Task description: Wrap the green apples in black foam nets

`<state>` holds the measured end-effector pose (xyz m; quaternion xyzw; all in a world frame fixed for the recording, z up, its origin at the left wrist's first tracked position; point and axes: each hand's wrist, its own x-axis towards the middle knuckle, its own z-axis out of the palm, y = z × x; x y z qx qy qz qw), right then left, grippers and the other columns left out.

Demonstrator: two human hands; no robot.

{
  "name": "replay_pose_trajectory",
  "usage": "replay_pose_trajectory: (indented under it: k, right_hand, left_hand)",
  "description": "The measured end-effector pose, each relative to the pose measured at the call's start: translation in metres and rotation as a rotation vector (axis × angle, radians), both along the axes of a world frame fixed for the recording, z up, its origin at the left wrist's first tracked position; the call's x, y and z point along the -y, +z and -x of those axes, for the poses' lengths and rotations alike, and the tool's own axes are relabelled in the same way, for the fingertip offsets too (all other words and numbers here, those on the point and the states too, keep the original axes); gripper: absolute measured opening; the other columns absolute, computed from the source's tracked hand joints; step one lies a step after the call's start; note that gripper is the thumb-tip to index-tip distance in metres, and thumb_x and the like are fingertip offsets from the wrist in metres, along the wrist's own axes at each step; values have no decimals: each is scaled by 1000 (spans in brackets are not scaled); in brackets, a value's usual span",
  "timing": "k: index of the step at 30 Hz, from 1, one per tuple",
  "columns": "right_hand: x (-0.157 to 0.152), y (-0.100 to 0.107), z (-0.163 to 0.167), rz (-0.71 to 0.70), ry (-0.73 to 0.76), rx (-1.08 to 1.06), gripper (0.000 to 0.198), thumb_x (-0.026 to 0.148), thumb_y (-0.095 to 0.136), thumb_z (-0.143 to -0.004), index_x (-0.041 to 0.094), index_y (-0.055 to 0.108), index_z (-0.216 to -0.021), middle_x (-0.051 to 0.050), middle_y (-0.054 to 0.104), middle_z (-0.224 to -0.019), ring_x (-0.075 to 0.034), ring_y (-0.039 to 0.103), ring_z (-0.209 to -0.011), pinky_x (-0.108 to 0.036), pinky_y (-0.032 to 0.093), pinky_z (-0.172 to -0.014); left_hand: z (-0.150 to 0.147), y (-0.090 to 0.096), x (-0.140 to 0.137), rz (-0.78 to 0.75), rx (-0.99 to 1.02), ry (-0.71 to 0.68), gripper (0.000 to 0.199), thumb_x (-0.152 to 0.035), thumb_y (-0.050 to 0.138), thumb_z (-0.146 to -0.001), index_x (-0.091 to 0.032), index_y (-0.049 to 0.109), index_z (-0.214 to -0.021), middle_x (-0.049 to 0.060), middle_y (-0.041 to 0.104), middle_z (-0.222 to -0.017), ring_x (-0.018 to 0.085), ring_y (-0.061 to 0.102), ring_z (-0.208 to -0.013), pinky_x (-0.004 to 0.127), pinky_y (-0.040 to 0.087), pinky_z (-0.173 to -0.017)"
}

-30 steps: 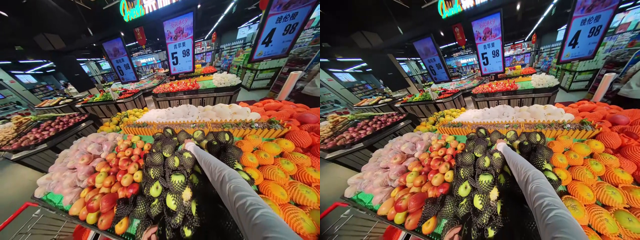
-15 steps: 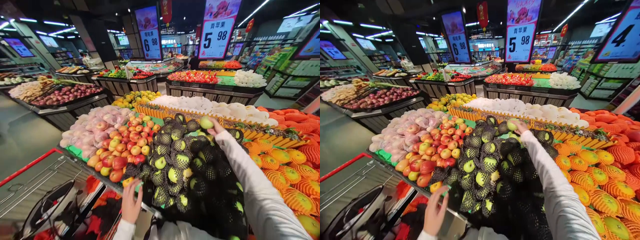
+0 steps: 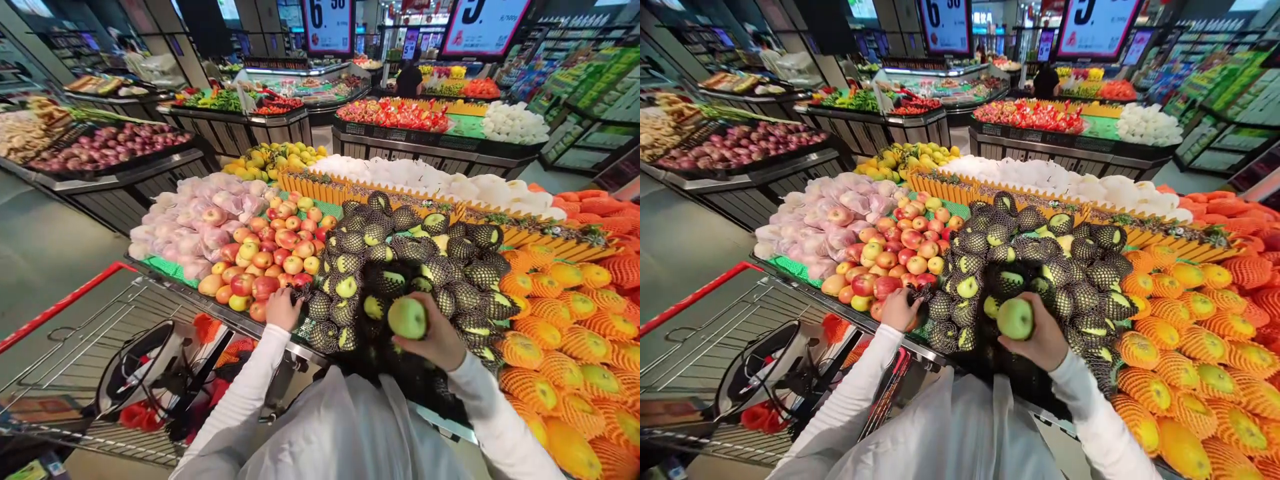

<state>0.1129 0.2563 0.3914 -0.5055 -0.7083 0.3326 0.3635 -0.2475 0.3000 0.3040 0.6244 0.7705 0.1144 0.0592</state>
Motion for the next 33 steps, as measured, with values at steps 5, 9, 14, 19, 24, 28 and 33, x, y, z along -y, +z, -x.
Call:
replay_pose_trajectory:
  k: [5, 9, 14, 19, 24, 28, 33]
  right_hand:
    - [18, -36, 83, 70, -12, 393, 74, 21, 76, -58, 20, 50, -127, -14, 50, -128, -31, 58, -110, -43, 52, -92]
    - [14, -66, 119, 201, -102, 593, 69, 31, 78, -59, 15, 54, -122, -15, 58, -123, -33, 61, -106, -44, 50, -91]
    - [16, -103, 140, 139, -286, 627, 72, 40, 82, -60, 13, 53, -120, -15, 64, -113, -36, 59, -106, -47, 49, -91]
    - [27, -121, 149, -106, -437, 398, 65, 47, 77, -66, 15, 51, -116, -12, 61, -107, -31, 59, -101, -45, 51, -90]
    - [21, -97, 145, -155, -412, 326, 65, 37, 73, -71, 22, 52, -131, -10, 53, -117, -27, 58, -107, -39, 54, -87]
    - [7, -82, 142, -81, -220, 482, 79, 27, 73, -63, 16, 48, -137, -12, 54, -114, -30, 56, -105, -43, 51, -92]
    - [-2, -89, 142, 11, -66, 624, 58, 14, 70, -57, 12, 59, -114, -15, 60, -112, -33, 52, -101, -48, 47, -95]
  left_hand:
    - [14, 18, -6, -226, 339, -282, 13, -23, 58, -79, -18, 56, -91, 7, 64, -92, 24, 61, -88, 37, 48, -84]
    - [31, 19, -3, -262, 575, -411, 15, -32, 59, -85, -19, 60, -94, 7, 67, -95, 23, 63, -93, 37, 47, -88]
    - [45, 2, 1, -133, 1090, -381, 32, -32, 72, -75, -19, 61, -102, 4, 69, -95, 18, 64, -87, 32, 50, -82]
    - [49, -13, 1, -93, 1403, -173, 43, -34, 80, -64, -17, 58, -97, 0, 66, -84, 13, 63, -75, 27, 51, -76]
    - [60, -10, -4, -210, 1340, -65, 40, -47, 73, -73, -17, 61, -97, 3, 69, -87, 15, 65, -77, 31, 53, -78]
    - [66, -5, -10, -365, 1086, -32, 39, -51, 68, -77, -15, 69, -93, 7, 72, -92, 20, 66, -86, 37, 53, -86]
    - [53, 2, -17, -386, 1094, -73, 46, -55, 64, -80, -15, 71, -102, 10, 73, -101, 24, 65, -99, 41, 50, -97]
